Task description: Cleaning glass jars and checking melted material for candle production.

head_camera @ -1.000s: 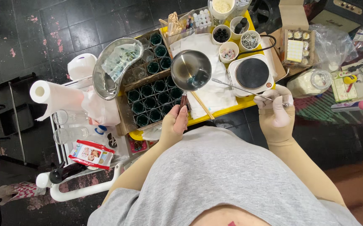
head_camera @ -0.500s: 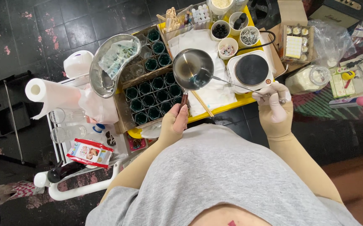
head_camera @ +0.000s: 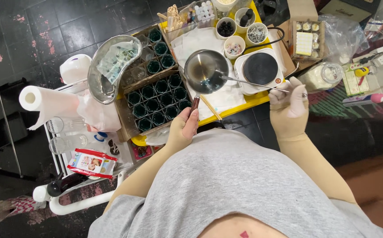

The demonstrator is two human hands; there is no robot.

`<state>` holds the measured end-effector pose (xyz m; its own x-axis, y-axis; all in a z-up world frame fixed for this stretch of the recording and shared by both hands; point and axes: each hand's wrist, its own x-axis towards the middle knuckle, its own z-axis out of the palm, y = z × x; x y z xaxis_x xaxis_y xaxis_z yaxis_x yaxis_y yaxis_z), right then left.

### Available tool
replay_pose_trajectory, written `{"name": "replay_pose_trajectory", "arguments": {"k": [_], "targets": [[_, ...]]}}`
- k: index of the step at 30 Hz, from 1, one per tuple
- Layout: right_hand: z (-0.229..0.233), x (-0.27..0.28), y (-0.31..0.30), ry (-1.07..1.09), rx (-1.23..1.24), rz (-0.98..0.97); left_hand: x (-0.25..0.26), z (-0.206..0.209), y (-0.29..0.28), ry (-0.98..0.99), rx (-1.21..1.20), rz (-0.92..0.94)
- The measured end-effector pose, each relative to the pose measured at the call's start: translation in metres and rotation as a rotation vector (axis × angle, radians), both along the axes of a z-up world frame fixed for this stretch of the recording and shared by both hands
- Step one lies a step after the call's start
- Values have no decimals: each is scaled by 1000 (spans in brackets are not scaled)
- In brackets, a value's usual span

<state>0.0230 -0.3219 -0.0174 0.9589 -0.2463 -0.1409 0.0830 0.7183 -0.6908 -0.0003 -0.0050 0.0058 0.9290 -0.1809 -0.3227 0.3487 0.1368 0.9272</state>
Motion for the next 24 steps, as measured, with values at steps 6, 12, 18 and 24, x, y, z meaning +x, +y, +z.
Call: {"name": "replay_pose_trajectory", "arguments": {"k": [6, 12, 18, 24], "targets": [[1, -3, -9, 23, -97, -32, 1, 1, -8, 1, 20, -27], [-3, -16, -54, -49, -165, -88, 9, -3, -20, 26, -8, -29], [23, -18, -72, -68, -219, -155, 37, -13, -50, 218, -147, -269], [19, -19, -93, -102, -239, -178, 55, 14, -117, 428, -213, -323]]}}
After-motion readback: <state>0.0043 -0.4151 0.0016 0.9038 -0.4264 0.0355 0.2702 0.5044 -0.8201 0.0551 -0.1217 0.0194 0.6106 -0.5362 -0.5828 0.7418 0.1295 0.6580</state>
